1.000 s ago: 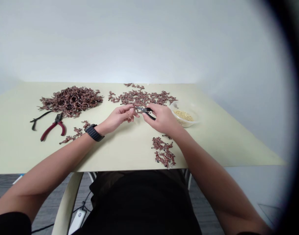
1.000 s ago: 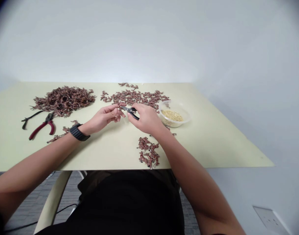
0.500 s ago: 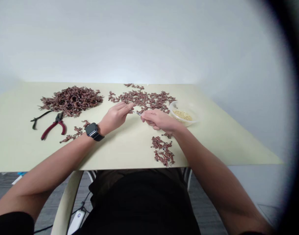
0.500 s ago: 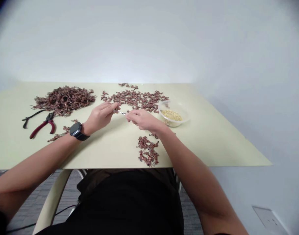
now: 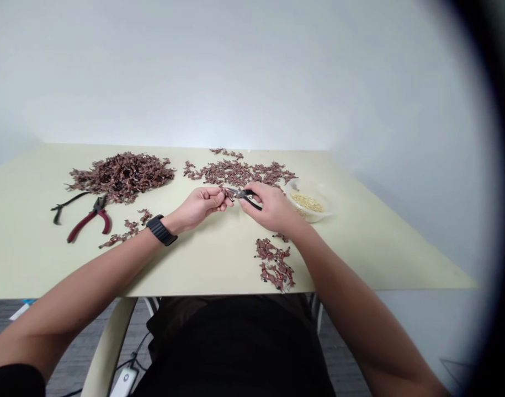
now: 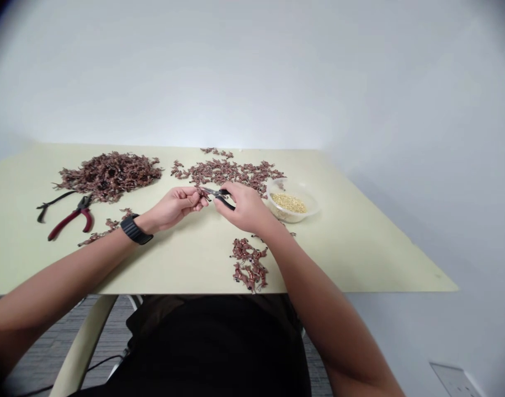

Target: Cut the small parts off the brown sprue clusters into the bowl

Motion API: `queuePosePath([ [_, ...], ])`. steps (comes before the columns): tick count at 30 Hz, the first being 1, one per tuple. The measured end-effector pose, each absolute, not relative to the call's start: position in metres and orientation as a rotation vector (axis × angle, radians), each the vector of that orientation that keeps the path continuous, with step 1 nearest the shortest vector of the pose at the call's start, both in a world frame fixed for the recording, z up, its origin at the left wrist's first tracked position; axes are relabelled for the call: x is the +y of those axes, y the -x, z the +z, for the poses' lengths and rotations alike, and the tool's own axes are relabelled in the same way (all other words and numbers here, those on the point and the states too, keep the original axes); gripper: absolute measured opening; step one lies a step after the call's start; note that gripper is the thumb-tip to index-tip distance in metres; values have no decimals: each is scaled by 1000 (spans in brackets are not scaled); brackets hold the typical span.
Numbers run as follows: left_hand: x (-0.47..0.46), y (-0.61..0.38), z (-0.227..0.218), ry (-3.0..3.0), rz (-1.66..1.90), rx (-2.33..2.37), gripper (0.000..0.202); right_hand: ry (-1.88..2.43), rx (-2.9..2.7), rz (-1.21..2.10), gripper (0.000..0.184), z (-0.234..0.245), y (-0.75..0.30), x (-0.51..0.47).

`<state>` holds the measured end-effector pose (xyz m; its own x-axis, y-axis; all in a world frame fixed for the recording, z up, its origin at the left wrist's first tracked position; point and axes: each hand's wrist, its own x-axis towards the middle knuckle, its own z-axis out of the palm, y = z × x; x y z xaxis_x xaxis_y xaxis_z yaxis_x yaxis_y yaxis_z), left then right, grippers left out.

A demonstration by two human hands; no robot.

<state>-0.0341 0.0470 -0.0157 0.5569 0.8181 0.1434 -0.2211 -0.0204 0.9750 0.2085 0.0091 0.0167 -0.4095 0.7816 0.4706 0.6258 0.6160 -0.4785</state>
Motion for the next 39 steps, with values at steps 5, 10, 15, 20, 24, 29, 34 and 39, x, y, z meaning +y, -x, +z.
queuePosePath([
  [5,48,35,-17,-1363,870,567,24,1082,-2187,315,25,16,-208,10],
  [10,49,37,-20,-1413,844,574,24,1098,-2191,345,24,17,-208,10],
  [15,49,37,-20,-1399,839,578,24,1087,-2188,309,23,16,-208,10],
  [20,51,38,-20,-1373,825,571,23,1087,-2197,298,23,17,-209,10],
  [24,49,37,-19,-1441,839,580,26,1095,-2206,324,24,18,-209,8],
  [29,42,32,-18,-1840,1057,778,33,1175,-2095,529,28,12,-201,8],
  [34,43,38,-17,-2355,1271,1004,29,1165,-1804,1314,39,11,-195,9],
  [39,50,47,-12,-2625,1203,985,34,1090,-1623,1646,38,16,-197,7],
])
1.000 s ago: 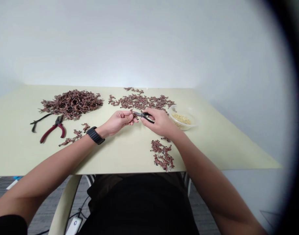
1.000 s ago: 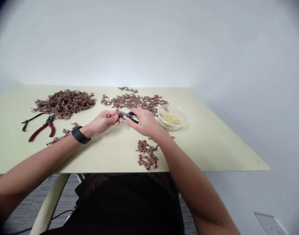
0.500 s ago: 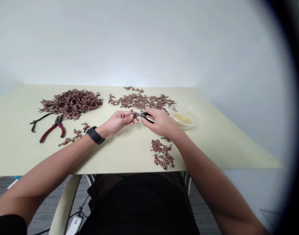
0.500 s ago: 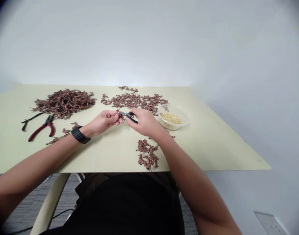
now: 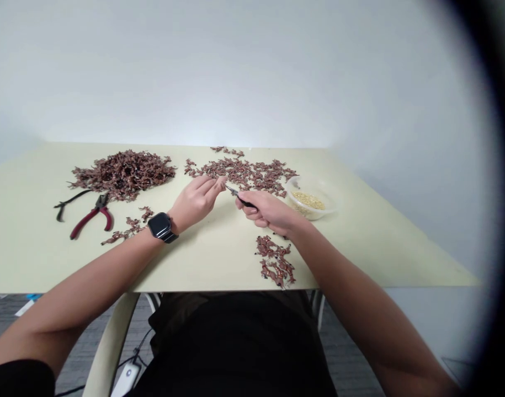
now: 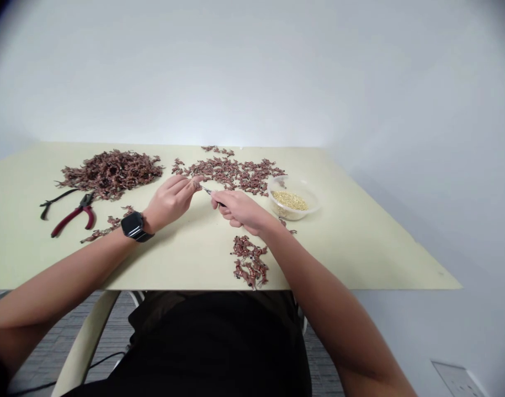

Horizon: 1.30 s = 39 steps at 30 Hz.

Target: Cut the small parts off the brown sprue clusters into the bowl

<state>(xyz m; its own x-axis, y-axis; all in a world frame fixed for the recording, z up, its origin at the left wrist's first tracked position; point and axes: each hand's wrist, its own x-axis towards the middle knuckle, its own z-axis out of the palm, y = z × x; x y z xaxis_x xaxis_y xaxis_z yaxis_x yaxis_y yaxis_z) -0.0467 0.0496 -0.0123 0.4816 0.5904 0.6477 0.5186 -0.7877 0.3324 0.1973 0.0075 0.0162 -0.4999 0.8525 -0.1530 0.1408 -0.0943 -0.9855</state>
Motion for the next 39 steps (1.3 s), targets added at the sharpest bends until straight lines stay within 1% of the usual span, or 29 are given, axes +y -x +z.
queuePosePath([
  [2,48,44,-10,-2571,1241,998,32,1111,-1642,1586,38,15,-197,8],
  [3,47,42,-10,-2504,1259,1010,30,1130,-1674,1506,38,13,-197,9],
  [4,45,39,-9,-2408,1261,1013,30,1149,-1722,1377,38,12,-197,10],
  [6,42,35,-8,-2142,1210,961,34,1175,-1831,1017,36,9,-196,12],
  [8,40,32,-7,-1867,1106,832,36,1187,-1910,674,33,7,-197,12],
  [9,40,31,-7,-1755,1058,762,36,1190,-1940,557,31,6,-197,12],
  [11,41,32,-7,-1603,992,661,35,1187,-2000,430,30,6,-199,12],
  [13,42,32,-7,-1522,953,618,33,1161,-2055,375,30,7,-200,11],
  [16,42,33,-7,-1468,927,611,31,1128,-2110,345,30,10,-201,11],
  [21,43,33,-8,-1439,912,599,28,1083,-2147,308,25,13,-204,10],
  [25,44,35,-9,-1436,896,603,31,1099,-2166,291,25,14,-206,10],
  [28,42,34,-8,-1542,917,626,36,1116,-2171,285,26,13,-205,8],
  [30,39,33,-7,-1663,982,673,37,1137,-2138,344,28,11,-202,8],
  [35,34,31,-5,-1974,1192,929,37,1143,-2003,690,36,2,-190,9],
  [39,34,30,-5,-2084,1199,995,36,1120,-1962,818,37,-1,-186,13],
])
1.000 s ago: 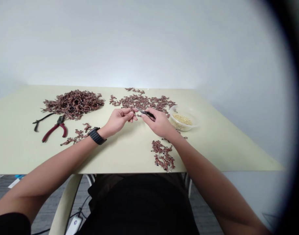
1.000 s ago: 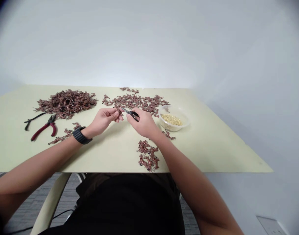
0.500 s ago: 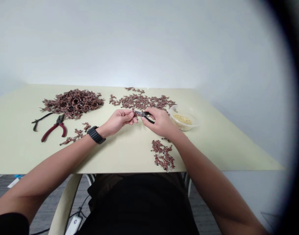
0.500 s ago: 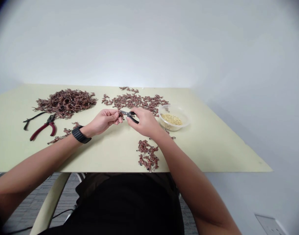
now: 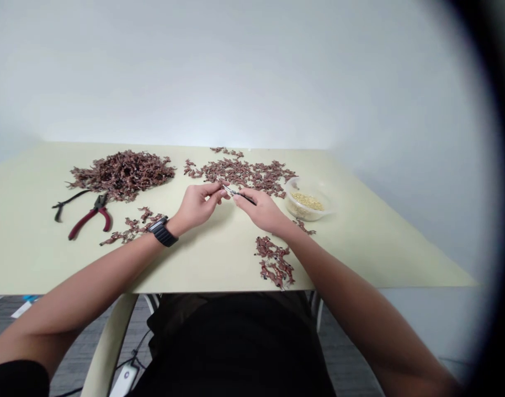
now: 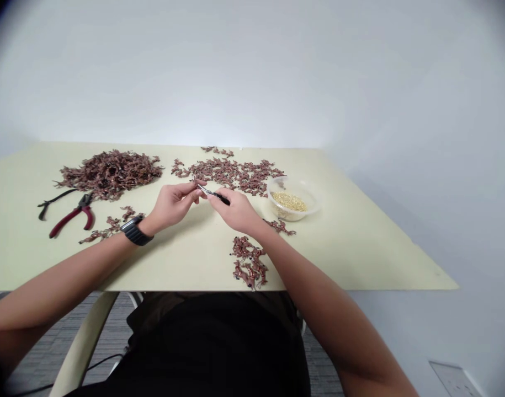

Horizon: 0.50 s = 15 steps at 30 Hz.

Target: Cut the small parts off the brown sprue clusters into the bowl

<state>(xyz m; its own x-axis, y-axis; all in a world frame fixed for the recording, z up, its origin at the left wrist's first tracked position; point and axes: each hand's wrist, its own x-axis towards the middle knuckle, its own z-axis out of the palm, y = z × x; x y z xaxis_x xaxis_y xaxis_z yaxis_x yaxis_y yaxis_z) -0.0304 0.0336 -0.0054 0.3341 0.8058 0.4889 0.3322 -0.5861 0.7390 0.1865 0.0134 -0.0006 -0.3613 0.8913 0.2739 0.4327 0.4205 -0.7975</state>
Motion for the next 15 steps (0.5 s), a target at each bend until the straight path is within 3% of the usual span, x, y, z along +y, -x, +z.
queuePosePath([
  [5,42,36,-10,-2046,1184,1034,38,1249,-2010,644,34,-6,-199,20],
  [9,65,54,-8,-2396,1180,1265,23,1433,-2120,384,29,-18,-209,26],
  [15,105,135,24,-2461,1076,1880,31,1467,-2217,452,30,-21,-204,26],
])
